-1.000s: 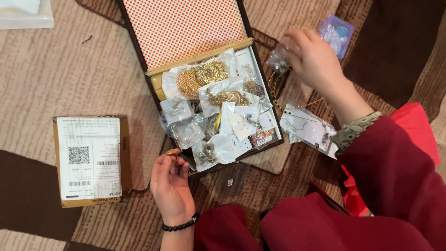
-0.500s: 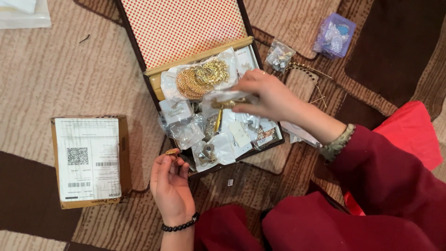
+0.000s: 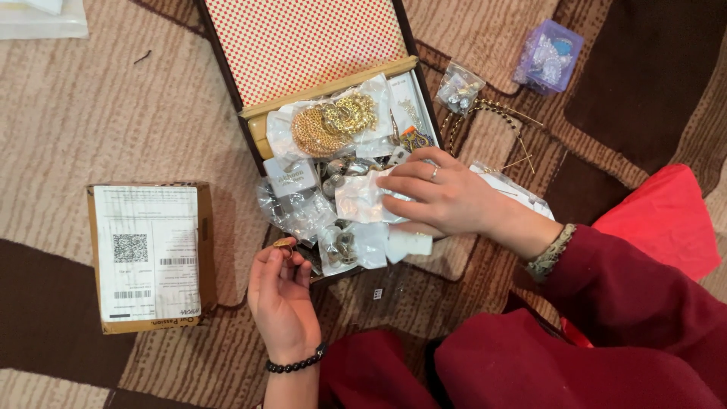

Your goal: The person sits on the floor and sorts through a box of assorted jewelry. They remove items from plastic packaging, try on a ring and a bracelet, and place the items on the floor or back into the box.

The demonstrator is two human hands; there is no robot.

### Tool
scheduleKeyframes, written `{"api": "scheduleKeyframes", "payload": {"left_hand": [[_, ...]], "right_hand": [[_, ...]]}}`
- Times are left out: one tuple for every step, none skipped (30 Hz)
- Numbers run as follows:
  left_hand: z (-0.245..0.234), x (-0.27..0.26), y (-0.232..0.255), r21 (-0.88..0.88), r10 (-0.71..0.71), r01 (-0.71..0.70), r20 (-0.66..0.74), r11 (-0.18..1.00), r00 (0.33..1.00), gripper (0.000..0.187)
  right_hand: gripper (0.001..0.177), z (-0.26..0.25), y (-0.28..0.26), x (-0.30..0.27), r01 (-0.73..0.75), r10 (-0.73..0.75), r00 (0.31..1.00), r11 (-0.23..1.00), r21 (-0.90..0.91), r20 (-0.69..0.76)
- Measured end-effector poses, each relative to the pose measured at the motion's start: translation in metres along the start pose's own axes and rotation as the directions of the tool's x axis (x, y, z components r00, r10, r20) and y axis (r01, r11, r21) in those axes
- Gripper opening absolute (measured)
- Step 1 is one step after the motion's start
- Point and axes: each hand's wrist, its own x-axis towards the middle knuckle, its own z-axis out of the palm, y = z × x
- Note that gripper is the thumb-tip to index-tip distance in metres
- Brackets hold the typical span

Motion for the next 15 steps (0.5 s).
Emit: {"api": "scheduleKeyframes", "payload": {"left_hand": [[0.0,0.0,0.0,-0.001,0.001,-0.001,0.0,1.0,1.0,0.009],[0.0,0.0,0.0,-0.008,0.0,0.0,0.001,1.0,1.0,0.009],[-0.001,0.0,-0.001,-0.015,0.0,0.0,0.003,1.0,1.0,0.009],[0.0,0.0,0.0,-0.016,0.0,0.0,0.002,1.0,1.0,0.009],[0.001,0.0,0.001,-0.015,-0.005,0.005,0.001,1.0,1.0,0.01],[0.002,-0.001,0.002,-0.015,-0.009,0.009,-0.001,1.0,1.0,0.011],[0.001,-0.001,0.001,-0.017,-0.009,0.009,-0.002,1.0,1.0,0.011],[0.001,-0.001,0.001,-0.013,-0.012,0.012,-0.002,1.0,1.0,0.01],[0.001,-0.001,0.0,-0.009,-0.014,0.014,-0.002,1.0,1.0,0.01],[0.001,-0.001,0.001,-0.009,-0.013,0.013,-0.001,1.0,1.0,0.01],[0.002,-0.002,0.001,-0.012,-0.019,0.019,-0.006,1.0,1.0,0.01],[0.002,-0.002,0.001,-0.015,-0.025,0.025,-0.009,1.0,1.0,0.009],[0.003,-0.001,0.002,-0.014,-0.023,0.023,-0.007,1.0,1.0,0.009],[0.003,-0.001,0.002,-0.014,-0.028,0.028,-0.009,0.999,1.0,0.01],[0.002,-0.002,0.002,-0.015,-0.033,0.033,-0.012,0.999,0.999,0.01]], "right_hand": [[0.032,0.003,0.003,-0.002,0.001,-0.001,1.0,1.0,0.0,0.0],[0.048,0.007,0.006,-0.003,0.011,-0.009,1.0,0.995,0.097,-0.013],[0.064,0.01,0.01,-0.005,0.021,-0.016,1.0,0.981,0.194,-0.027],[0.064,0.007,0.016,0.003,0.022,-0.017,1.0,0.981,0.194,-0.026],[0.044,0.003,0.023,0.011,-0.114,0.14,0.988,0.94,0.32,-0.059],[0.028,0.0,0.03,0.02,-0.233,0.294,0.953,0.865,0.445,-0.073],[0.028,0.001,0.037,0.023,-0.231,0.292,0.953,0.865,0.445,-0.073],[0.028,0.002,0.045,0.026,-0.5,0.51,0.857,0.793,0.349,0.07],[0.039,0.002,0.054,0.03,-0.722,0.699,0.691,0.657,0.215,0.186],[0.039,0.005,0.057,0.036,-0.722,0.698,0.692,0.658,0.216,0.184],[0.039,0.007,0.061,0.043,-0.78,0.739,0.623,0.563,0.273,0.257],[0.039,0.01,0.065,0.049,-0.83,0.765,0.55,0.457,0.321,0.333],[0.039,0.01,0.066,0.052,-0.829,0.766,0.551,0.457,0.322,0.331],[0.045,0.01,0.066,0.055,-0.851,0.783,0.509,0.393,0.348,0.358],[0.053,0.011,0.066,0.058,-0.868,0.796,0.466,0.328,0.372,0.387]]}}
